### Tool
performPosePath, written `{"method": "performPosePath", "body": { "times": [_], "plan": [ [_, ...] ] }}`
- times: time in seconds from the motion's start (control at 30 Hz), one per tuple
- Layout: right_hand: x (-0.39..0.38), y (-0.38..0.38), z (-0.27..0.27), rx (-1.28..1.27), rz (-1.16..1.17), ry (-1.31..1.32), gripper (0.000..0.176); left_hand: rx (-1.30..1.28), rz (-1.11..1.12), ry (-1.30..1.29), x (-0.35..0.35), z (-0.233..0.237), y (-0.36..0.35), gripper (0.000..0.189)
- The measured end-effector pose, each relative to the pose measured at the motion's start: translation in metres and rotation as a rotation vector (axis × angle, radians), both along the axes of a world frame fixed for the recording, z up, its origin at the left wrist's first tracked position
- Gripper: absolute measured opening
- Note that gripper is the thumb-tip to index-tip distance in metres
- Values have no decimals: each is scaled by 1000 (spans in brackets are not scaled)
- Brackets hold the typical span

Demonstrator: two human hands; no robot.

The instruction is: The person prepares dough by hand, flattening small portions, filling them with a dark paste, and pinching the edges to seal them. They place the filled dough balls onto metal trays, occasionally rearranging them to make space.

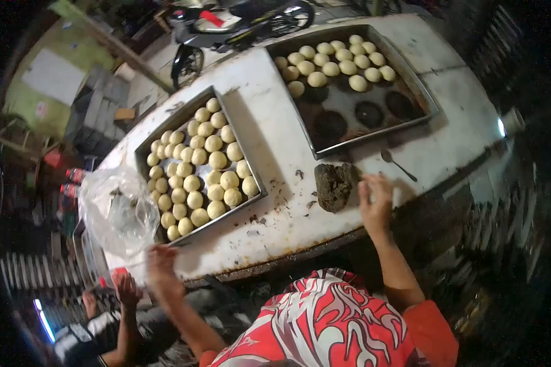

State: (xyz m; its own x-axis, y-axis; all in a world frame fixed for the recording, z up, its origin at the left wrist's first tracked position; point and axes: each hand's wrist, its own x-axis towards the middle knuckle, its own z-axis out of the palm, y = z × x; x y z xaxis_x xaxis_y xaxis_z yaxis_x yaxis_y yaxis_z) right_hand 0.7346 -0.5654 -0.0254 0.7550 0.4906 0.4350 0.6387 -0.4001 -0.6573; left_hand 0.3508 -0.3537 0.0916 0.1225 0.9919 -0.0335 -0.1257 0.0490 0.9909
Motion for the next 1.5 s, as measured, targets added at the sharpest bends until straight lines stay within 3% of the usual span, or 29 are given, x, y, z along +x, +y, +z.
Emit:
{"method": "performPosePath", "body": {
  "times": [0.03,0.13,0.23,0.3,0.43,0.57,0.6,0.67,0.7,0.77,0.87,0.93,0.97,1.03,1.07,1.13,1.17,1.2,1.27,1.37,1.43,1.5],
  "plan": [
    [10,-2,-3,63,-78,-45,29,-145,14,-28,25,-13,-23,18],
    [33,11,24,146,-41,479,32,-358,-33,-142,67,-70,-83,17],
    [61,22,18,272,15,737,36,-456,-3,-244,90,-91,-138,16],
    [79,27,7,451,109,786,36,-406,-57,-230,97,-89,-173,17],
    [83,8,27,351,181,861,35,-426,-42,-226,100,-108,-218,18],
    [101,-50,46,-99,254,489,39,-444,97,-219,111,-109,-254,21],
    [101,-62,59,-94,228,473,39,-476,115,-275,118,-107,-263,23],
    [91,-84,86,1,239,188,35,-524,79,-386,136,-110,-280,25],
    [78,-91,104,64,304,218,29,-542,23,-441,148,-113,-284,26],
    [81,-97,108,91,460,-94,23,-578,-59,-349,182,-104,-296,26],
    [111,-105,96,90,475,-152,22,-571,-88,-333,212,-105,-316,25],
    [142,-118,92,10,581,199,23,-546,-82,-329,227,-106,-329,23],
    [158,-124,87,-72,639,312,23,-540,-41,-341,233,-111,-335,23],
    [180,-133,70,7,616,-87,18,-566,57,-275,241,-124,-344,23],
    [202,-149,44,-20,498,-53,15,-574,143,-246,247,-128,-350,23],
    [254,-207,-35,61,227,558,16,-576,330,-263,256,-135,-366,20],
    [253,-224,-45,359,-36,924,22,-573,429,-279,261,-139,-377,20],
    [259,-240,-11,-111,-259,1129,37,-604,521,-222,267,-136,-387,20],
    [272,-251,-37,-151,-186,1141,38,-640,651,-236,286,-140,-409,21],
    [283,-201,-54,-154,103,1074,39,-697,781,-266,304,-149,-453,23],
    [276,-150,-62,-187,326,1034,40,-727,747,-58,307,-145,-475,23],
    [244,-103,-62,-211,566,1005,41,-534,973,57,290,-161,-513,21]
  ]
}}
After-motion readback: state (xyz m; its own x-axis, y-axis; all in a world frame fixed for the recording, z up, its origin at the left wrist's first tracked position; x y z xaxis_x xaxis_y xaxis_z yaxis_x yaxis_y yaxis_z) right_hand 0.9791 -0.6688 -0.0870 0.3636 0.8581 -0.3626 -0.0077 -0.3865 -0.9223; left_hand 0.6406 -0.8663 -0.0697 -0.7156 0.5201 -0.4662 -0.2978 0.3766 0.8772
